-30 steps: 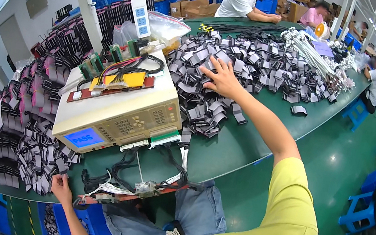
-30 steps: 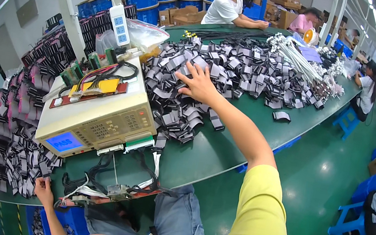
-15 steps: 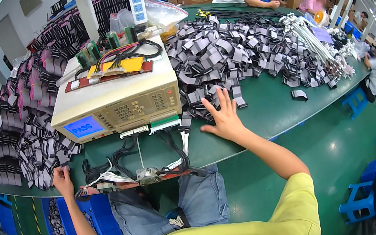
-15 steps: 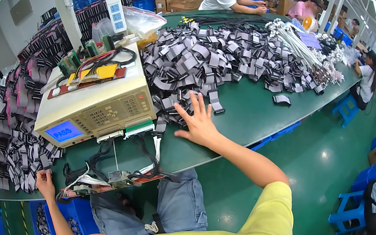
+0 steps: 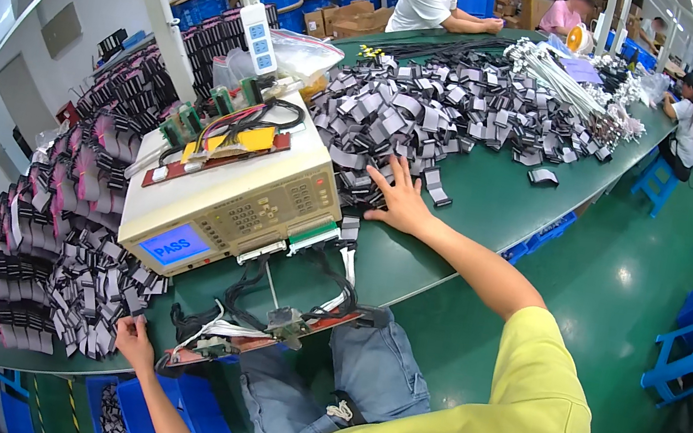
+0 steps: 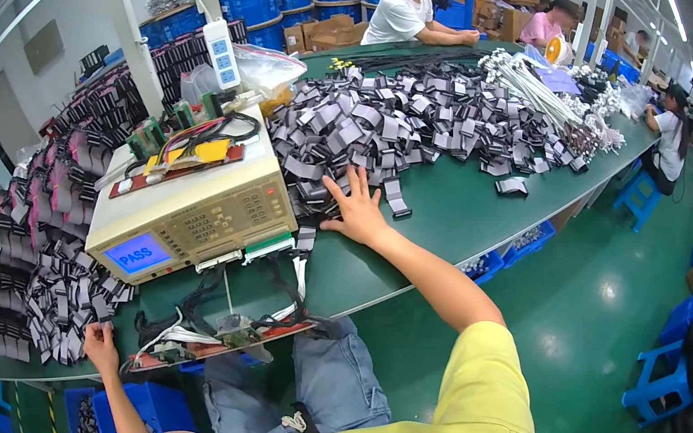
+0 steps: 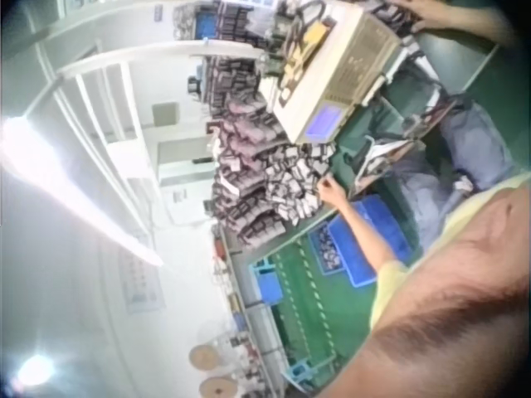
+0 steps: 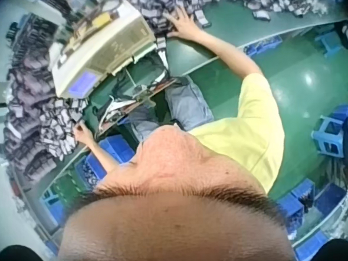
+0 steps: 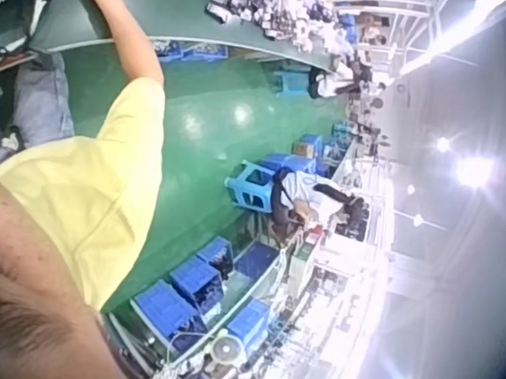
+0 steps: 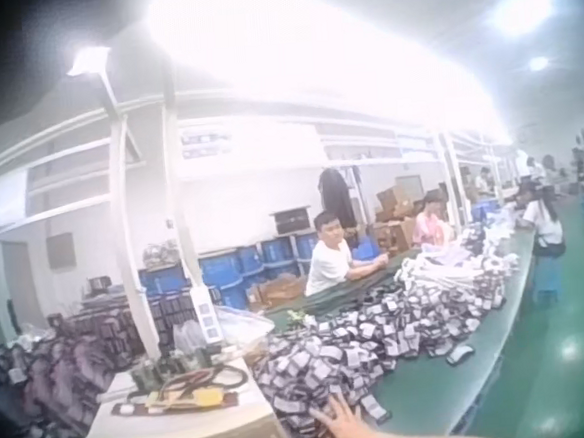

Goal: Repeatedly plugging cable harnesses into a digital testing machine to verify they pass.

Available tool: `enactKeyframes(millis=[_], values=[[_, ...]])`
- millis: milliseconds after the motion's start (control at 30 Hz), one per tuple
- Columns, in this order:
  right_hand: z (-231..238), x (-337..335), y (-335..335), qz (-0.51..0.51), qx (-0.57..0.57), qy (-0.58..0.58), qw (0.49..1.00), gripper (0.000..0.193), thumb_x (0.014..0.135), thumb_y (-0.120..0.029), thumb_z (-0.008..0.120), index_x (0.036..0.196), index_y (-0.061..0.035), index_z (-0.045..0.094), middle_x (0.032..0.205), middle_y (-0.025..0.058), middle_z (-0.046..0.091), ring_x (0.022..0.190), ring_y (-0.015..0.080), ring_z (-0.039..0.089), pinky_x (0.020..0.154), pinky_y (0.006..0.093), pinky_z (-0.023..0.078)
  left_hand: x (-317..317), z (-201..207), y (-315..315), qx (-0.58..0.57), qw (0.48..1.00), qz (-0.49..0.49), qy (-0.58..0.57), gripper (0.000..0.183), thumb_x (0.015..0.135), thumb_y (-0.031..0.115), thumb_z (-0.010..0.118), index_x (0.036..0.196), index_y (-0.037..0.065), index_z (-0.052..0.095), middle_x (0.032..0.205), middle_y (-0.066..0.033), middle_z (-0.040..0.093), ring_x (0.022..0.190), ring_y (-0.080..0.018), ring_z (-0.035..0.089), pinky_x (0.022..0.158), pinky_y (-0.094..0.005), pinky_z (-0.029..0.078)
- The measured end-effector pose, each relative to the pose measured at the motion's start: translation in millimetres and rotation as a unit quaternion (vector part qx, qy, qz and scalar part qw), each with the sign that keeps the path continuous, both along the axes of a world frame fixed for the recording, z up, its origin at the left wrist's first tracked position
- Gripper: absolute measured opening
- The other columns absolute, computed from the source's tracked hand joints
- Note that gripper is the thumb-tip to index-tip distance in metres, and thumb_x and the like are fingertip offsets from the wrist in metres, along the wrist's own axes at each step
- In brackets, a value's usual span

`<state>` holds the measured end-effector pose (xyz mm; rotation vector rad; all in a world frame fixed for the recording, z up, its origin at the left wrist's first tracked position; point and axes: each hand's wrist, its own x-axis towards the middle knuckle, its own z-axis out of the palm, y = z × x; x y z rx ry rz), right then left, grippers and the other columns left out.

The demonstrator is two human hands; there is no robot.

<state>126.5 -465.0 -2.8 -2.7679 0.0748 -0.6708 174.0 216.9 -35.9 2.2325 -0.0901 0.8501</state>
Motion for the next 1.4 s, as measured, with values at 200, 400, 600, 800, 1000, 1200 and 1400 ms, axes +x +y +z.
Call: enactKeyframes(millis=[200,400,600,800,1000,1200,1400], values=[[7.5,-19.4,-10.8,0.075,-0.077,-0.095,0.99,0.101,0.071,-0.04,0.093,0.155,-0.0147,0.044,0.16,0.0268,0.037,0.15,0.0467,0.034,0.115,0.0618,0.038,-22.6,-4.8,17.8,0.047,0.998,0.026,-0.018,0.018,0.096,0.016,0.075,0.092,0.0,0.066,0.072,-0.0061,0.061,0.066,-0.0142,0.055,0.064,-0.032,0.049],[22.5,-12.1,-178.4,-0.241,-0.087,-0.215,0.942,0.053,0.1,-0.04,0.064,0.119,0.0096,0.064,0.109,0.0303,0.069,0.104,0.0468,0.065,0.092,0.0514,0.052,4.8,25.4,-39.3,0.067,0.997,0.01,-0.037,0.034,0.091,0.033,0.075,0.083,0.002,0.061,0.073,-0.0181,0.06,0.068,-0.0347,0.059,0.063,-0.0457,0.045],[-33.0,-9.6,-93.2,-0.14,-0.194,-0.251,0.938,0.063,0.102,-0.04,0.067,0.142,0.0052,0.052,0.137,0.0275,0.059,0.125,0.0436,0.057,0.106,0.0501,0.047,-8.5,20.9,-4.7,-0.003,0.999,0.045,-0.015,0.025,0.089,0.023,0.08,0.093,0.001,0.07,0.078,-0.013,0.072,0.066,-0.0222,0.067,0.064,-0.0351,0.053],[-35.3,-6.4,-98.5,-0.203,-0.185,-0.145,0.951,0.061,0.104,-0.049,0.057,0.137,0.0016,0.059,0.131,0.0295,0.063,0.115,0.0458,0.063,0.098,0.0526,0.051,-10.5,10.1,-3.9,0.006,0.999,0.037,0.001,0.024,0.087,0.025,0.075,0.089,0.002,0.069,0.084,-0.0175,0.07,0.078,-0.035,0.07,0.073,-0.0449,0.055],[-43.9,-23.8,-113.8,-0.276,-0.151,-0.078,0.946,0.061,0.105,-0.058,0.05,0.137,-0.0067,0.056,0.113,0.0266,0.067,0.101,0.0498,0.066,0.083,0.0575,0.056,-11.0,5.3,-17.5,-0.045,0.998,0.02,-0.028,0.023,0.085,0.021,0.078,0.089,0.002,0.067,0.086,-0.0166,0.071,0.083,-0.0361,0.07,0.076,-0.0448,0.055],[-42.5,-9.8,-105.0,-0.256,-0.111,-0.006,0.96,0.061,0.106,-0.056,0.048,0.137,-0.0041,0.055,0.124,0.0273,0.067,0.108,0.0503,0.065,0.092,0.0591,0.052,-23.2,12.0,-8.3,-0.049,0.998,0.038,-0.032,0.023,0.085,0.021,0.079,0.089,0.002,0.067,0.083,-0.0167,0.07,0.08,-0.0356,0.07,0.072,-0.045,0.055],[-1.0,-43.6,-53.8,-0.265,-0.14,0.021,0.954,0.051,0.105,-0.05,0.049,0.102,-0.004,0.072,0.106,0.0232,0.073,0.097,0.0447,0.07,0.082,0.0577,0.055,-1.9,20.9,-20.5,-0.003,1.0,0.009,0.005,0.029,0.088,0.032,0.075,0.087,0.003,0.069,0.083,-0.0169,0.068,0.077,-0.0325,0.066,0.071,-0.0442,0.052]])
